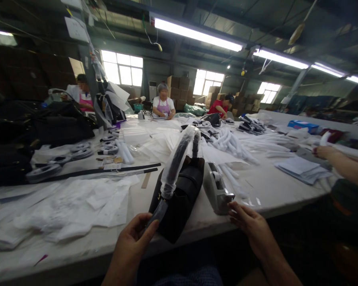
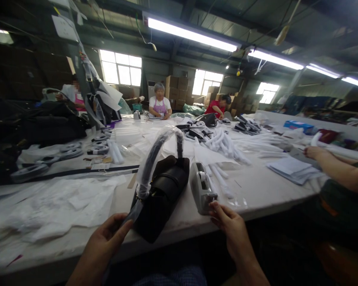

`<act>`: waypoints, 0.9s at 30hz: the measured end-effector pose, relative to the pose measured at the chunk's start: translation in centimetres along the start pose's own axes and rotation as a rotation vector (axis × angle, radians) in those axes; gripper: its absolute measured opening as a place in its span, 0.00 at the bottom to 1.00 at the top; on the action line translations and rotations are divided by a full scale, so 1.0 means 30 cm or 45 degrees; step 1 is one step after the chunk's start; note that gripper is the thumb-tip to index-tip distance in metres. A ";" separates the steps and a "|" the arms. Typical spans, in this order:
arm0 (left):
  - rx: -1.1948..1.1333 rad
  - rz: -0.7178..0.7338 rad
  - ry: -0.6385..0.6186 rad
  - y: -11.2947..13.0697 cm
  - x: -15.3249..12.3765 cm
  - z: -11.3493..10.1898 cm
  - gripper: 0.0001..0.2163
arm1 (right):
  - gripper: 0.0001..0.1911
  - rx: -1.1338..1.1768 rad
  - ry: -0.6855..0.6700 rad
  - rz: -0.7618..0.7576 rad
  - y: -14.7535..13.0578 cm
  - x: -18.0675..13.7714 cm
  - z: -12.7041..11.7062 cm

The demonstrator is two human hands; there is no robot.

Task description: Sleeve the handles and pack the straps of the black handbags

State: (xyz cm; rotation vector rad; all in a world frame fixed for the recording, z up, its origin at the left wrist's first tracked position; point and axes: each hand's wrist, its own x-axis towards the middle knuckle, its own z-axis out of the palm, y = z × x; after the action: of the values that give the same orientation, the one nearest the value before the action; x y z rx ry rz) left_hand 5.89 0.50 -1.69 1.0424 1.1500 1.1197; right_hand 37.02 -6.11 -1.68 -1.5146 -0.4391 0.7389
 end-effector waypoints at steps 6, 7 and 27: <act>-0.004 -0.032 -0.087 -0.001 0.006 -0.014 0.19 | 0.23 0.114 0.011 0.069 0.118 -0.031 0.020; -0.006 -0.024 -0.088 -0.002 0.005 -0.015 0.19 | 0.22 0.086 -0.068 0.027 0.115 -0.063 0.036; 0.115 0.188 -0.224 0.019 -0.048 -0.036 0.12 | 0.22 -0.424 -0.759 -0.225 -0.025 -0.360 0.477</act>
State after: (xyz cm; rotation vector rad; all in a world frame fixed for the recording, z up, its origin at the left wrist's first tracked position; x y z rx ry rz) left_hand 4.68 -0.80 -1.05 1.2869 1.0032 1.0750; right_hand 19.69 -2.83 1.61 -1.5153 -1.1761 1.0092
